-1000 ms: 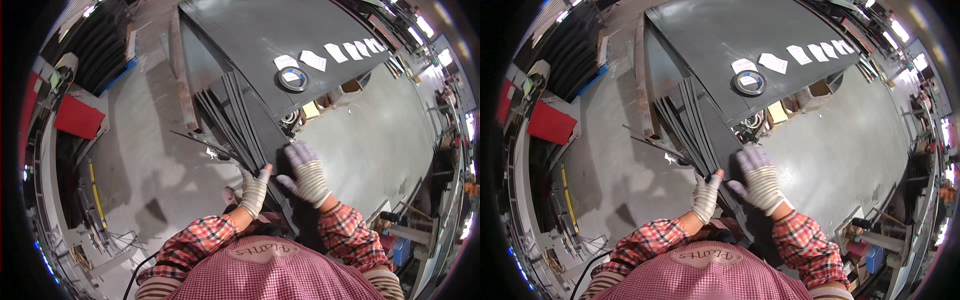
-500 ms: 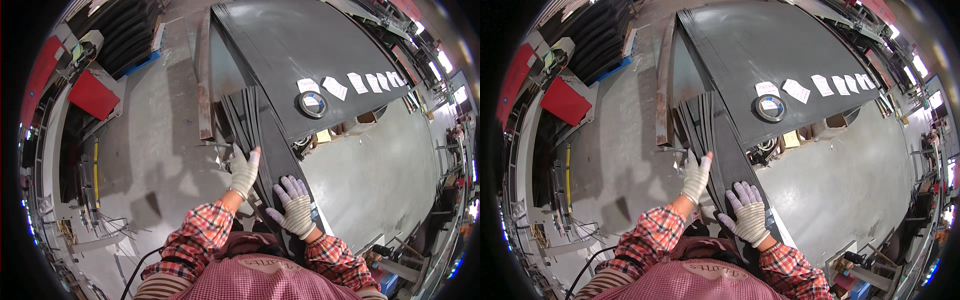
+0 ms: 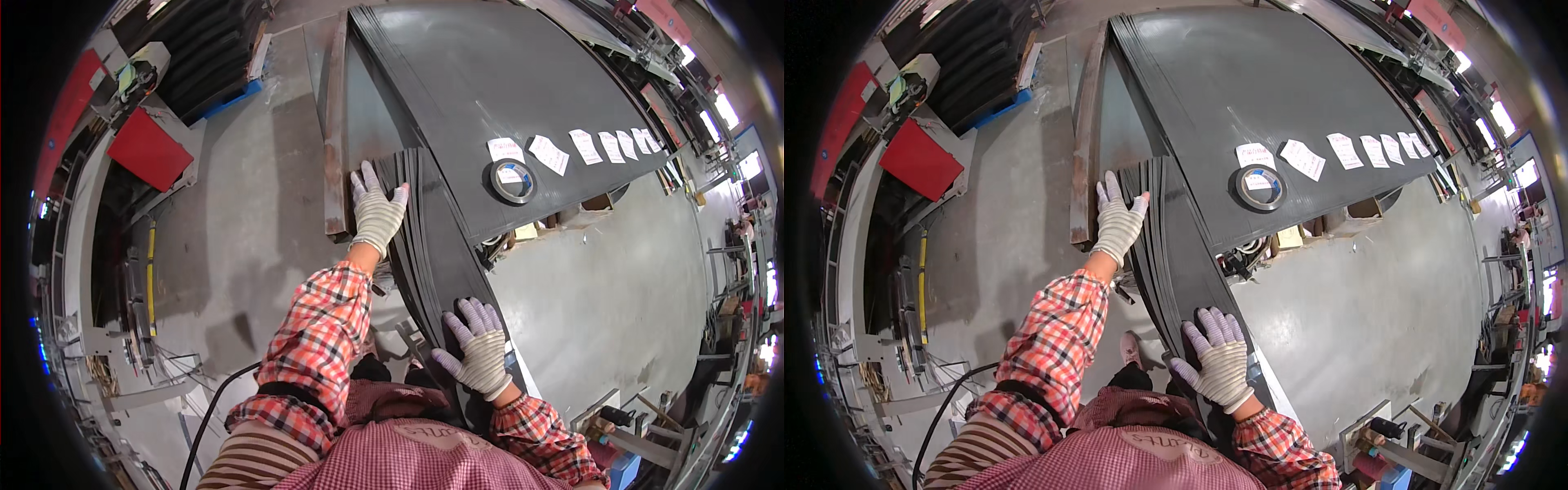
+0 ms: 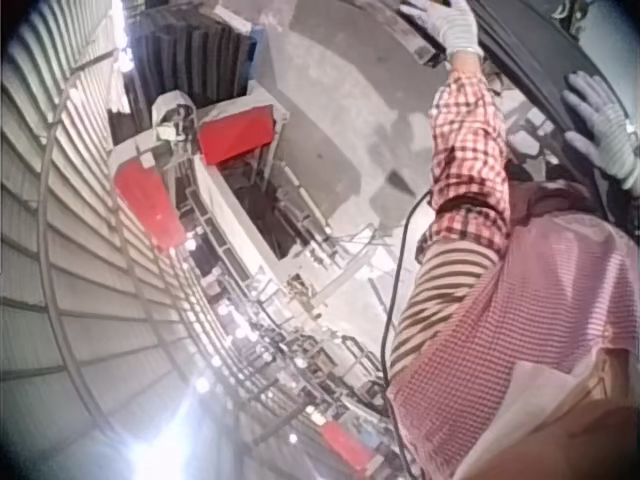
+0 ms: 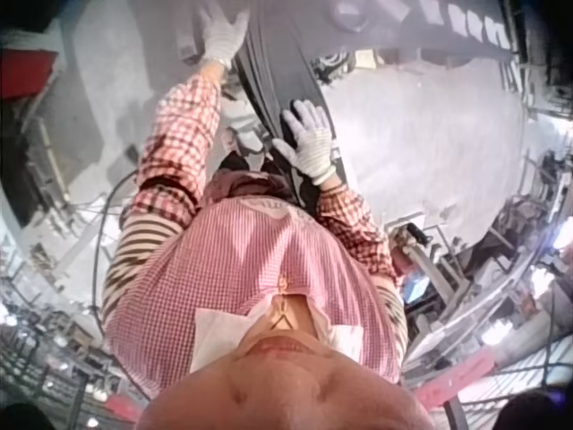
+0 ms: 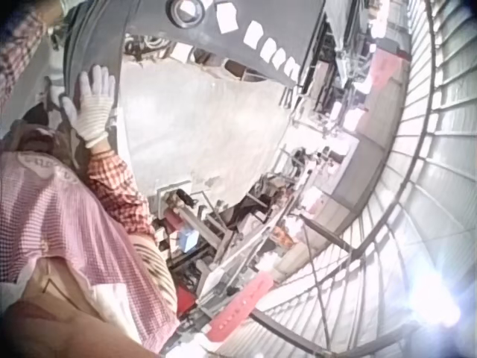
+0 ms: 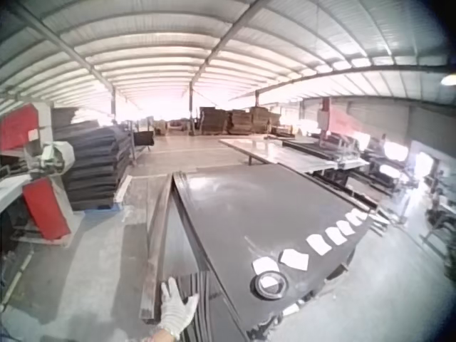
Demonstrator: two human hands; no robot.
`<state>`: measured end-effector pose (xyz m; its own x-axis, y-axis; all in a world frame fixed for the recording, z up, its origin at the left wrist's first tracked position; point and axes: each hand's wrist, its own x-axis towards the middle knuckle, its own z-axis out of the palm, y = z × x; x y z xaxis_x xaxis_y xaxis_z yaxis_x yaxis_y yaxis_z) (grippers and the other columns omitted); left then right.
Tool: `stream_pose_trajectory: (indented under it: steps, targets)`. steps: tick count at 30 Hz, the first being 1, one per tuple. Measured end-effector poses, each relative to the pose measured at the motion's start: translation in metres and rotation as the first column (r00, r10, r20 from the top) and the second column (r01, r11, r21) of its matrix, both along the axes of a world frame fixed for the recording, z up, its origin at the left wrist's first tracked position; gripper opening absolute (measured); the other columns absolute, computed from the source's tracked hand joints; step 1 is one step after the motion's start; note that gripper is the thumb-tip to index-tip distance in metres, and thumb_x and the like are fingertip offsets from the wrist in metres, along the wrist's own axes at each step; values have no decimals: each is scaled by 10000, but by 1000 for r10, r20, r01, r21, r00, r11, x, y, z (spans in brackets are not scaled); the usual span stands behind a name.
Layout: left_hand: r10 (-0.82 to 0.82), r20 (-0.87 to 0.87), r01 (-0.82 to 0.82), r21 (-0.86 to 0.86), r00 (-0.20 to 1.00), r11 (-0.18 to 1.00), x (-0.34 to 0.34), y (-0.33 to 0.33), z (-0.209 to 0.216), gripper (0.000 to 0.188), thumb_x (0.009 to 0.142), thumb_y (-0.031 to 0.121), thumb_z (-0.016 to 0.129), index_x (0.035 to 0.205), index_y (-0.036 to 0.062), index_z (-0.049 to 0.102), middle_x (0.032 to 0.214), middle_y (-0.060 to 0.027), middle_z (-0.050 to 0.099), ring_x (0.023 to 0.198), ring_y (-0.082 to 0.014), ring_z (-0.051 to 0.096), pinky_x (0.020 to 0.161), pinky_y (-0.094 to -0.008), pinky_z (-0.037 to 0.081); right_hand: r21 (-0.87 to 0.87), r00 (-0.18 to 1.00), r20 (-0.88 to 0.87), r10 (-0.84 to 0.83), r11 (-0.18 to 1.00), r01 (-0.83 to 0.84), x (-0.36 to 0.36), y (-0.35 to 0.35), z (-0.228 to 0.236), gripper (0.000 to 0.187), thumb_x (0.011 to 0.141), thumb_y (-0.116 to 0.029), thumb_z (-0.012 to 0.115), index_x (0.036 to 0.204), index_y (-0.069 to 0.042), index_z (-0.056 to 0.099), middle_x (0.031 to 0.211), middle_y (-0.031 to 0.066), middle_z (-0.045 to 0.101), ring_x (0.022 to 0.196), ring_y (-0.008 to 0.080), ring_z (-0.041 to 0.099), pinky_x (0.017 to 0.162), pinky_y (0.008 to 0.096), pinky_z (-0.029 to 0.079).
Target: The recorder sticks product qualification labels onto a stack of panels and uses tape to secure them.
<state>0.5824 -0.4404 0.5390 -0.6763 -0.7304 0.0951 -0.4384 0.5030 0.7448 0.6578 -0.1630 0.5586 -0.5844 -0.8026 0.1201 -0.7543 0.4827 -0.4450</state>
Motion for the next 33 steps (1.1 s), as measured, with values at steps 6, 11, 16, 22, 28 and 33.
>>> stream_pose_trajectory:
  steps: [6, 11, 16, 22, 28, 33]
  targets:
    - [1, -109, 18, 177, 994, 984, 102, 95, 3, 997, 784, 406, 681, 1400, -114, 95, 1421, -309, 264, 1324, -397, 285, 1093, -403, 244, 57, 999, -27, -17, 998, 19, 1, -12, 7, 634, 759, -509, 629, 1250, -116, 548, 1355, 211, 399, 1296, 400, 322, 1079, 540, 189]
    - [-29, 24, 5, 683, 999, 730, 149, 149, -36, 949, 859, 479, 585, 1422, -82, 66, 1157, -259, 546, 1023, -276, 557, 898, -306, 422, 64, 992, 42, 116, 991, -119, -22, -4, 11, 606, 752, -445, 648, 1236, -95, 543, 1332, 205, 425, 1292, 417, 321, 1077, 547, 191]
    - [-60, 143, -44, 628, 988, 777, 145, 157, -38, 856, 907, 523, 441, 1451, -1, 37, 1373, -358, 316, 1304, -523, 243, 1089, -443, 232, -146, 855, 463, -235, 931, 335, -62, 17, -5, 726, 818, -398, 658, 1332, 42, 397, 1270, 233, 502, 1214, 345, 457, 1030, 380, 335]
    - [65, -124, 41, 699, 990, 714, 151, 179, -31, 913, 892, 486, 515, 1447, -24, 1, 1420, -317, 266, 1333, -386, 293, 1072, -365, 277, -12, 354, 927, -129, 929, 370, -66, 24, -28, 676, 922, -416, 540, 1382, 37, 337, 1263, 189, 530, 1195, 232, 479, 994, 316, 357]
    - [38, 110, -103, 677, 993, 728, 157, 183, -26, 952, 884, 537, 500, 1425, -93, 33, 1345, -305, 379, 1273, -352, 383, 1040, -344, 312, 7, 490, 855, -171, 948, 318, -64, 20, -28, 611, 934, -391, 523, 1362, 20, 376, 1216, 171, 559, 1144, 220, 503, 964, 314, 378]
    - [29, 176, -143, 684, 984, 715, 162, 182, -23, 886, 926, 520, 417, 1397, -145, 70, 1484, -297, 91, 1406, -360, 13, 1141, -407, -6, -52, 487, 865, -121, 944, 326, -67, 20, -28, 575, 935, -376, 522, 1359, -9, 395, 1170, 154, 577, 1078, 201, 525, 939, 316, 393]
